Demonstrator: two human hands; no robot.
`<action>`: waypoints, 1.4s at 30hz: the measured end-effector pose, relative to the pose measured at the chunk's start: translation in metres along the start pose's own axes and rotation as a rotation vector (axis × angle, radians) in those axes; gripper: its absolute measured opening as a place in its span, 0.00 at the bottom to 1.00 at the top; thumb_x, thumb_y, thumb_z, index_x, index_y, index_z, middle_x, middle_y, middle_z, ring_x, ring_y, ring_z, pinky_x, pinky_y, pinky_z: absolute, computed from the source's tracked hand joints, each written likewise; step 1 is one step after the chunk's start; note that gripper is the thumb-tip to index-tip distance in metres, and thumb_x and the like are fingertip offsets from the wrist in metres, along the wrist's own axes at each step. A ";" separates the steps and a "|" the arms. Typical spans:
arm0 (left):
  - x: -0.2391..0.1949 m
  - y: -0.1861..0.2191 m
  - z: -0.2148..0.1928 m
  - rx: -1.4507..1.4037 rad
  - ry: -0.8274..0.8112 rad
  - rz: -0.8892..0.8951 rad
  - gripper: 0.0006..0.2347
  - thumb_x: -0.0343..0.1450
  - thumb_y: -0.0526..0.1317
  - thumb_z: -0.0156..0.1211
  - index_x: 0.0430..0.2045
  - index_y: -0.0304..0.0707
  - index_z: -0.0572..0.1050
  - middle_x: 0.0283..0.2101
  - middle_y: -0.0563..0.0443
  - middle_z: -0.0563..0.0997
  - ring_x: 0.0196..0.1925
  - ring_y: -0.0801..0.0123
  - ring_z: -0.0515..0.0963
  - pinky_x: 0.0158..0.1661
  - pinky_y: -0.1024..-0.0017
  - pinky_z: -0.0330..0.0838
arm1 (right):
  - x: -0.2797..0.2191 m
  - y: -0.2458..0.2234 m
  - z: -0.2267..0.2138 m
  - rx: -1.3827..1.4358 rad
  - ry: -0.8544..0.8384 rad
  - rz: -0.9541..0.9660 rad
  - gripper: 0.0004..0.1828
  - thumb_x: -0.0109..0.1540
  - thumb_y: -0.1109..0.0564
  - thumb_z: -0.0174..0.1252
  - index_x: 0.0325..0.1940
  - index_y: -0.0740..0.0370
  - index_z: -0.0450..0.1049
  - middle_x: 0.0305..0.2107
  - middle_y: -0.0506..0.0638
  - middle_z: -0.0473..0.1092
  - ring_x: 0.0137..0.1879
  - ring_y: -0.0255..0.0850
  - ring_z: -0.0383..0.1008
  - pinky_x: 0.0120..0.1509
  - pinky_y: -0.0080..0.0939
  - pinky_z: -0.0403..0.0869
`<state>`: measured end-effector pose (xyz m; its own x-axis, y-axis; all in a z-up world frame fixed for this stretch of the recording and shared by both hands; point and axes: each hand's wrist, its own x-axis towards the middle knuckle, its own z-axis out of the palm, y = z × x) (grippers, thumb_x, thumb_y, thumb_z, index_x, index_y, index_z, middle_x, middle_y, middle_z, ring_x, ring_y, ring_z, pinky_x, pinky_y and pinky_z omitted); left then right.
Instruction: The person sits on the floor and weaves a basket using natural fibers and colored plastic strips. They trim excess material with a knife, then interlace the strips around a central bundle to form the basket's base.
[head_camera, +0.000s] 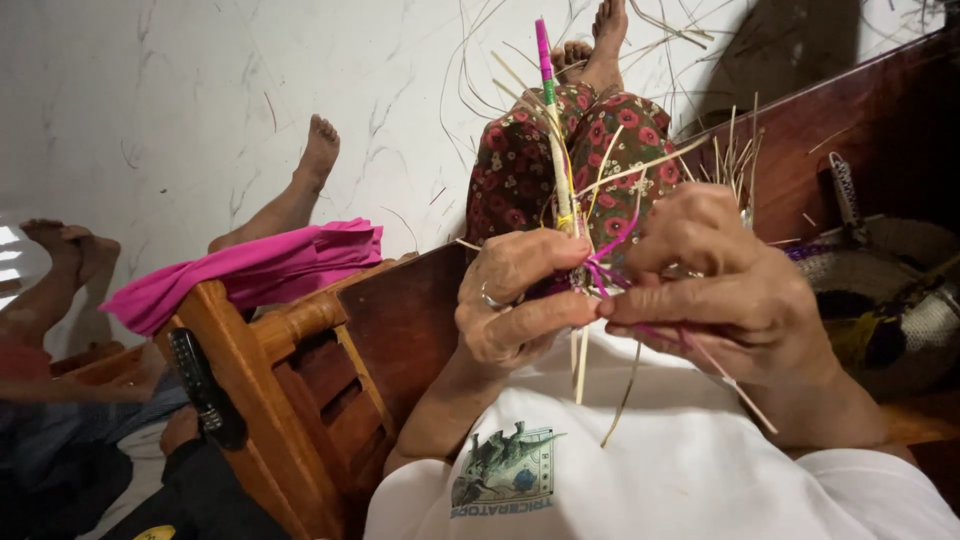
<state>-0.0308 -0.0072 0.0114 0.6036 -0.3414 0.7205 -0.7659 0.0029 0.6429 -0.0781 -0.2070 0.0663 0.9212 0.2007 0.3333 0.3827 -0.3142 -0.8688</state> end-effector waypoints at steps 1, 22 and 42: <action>-0.003 -0.001 0.001 0.000 -0.005 -0.004 0.04 0.79 0.39 0.57 0.44 0.45 0.77 0.53 0.42 0.78 0.49 0.54 0.83 0.47 0.60 0.86 | -0.004 0.008 0.004 0.004 0.002 0.004 0.10 0.59 0.52 0.64 0.43 0.53 0.81 0.34 0.44 0.70 0.46 0.42 0.67 0.61 0.52 0.65; -0.034 0.006 -0.020 -0.063 0.053 -0.025 0.07 0.79 0.43 0.56 0.36 0.45 0.79 0.48 0.46 0.81 0.47 0.53 0.82 0.45 0.62 0.82 | 0.008 0.026 0.002 0.349 -0.290 -0.287 0.16 0.66 0.60 0.43 0.45 0.65 0.78 0.38 0.56 0.77 0.43 0.47 0.77 0.58 0.57 0.68; -0.026 0.008 -0.011 -0.024 0.059 0.004 0.05 0.79 0.41 0.56 0.42 0.46 0.78 0.51 0.49 0.77 0.47 0.56 0.82 0.46 0.62 0.85 | 0.046 0.008 0.013 0.110 -0.123 -0.026 0.05 0.64 0.61 0.62 0.35 0.66 0.77 0.31 0.50 0.76 0.37 0.40 0.74 0.52 0.43 0.67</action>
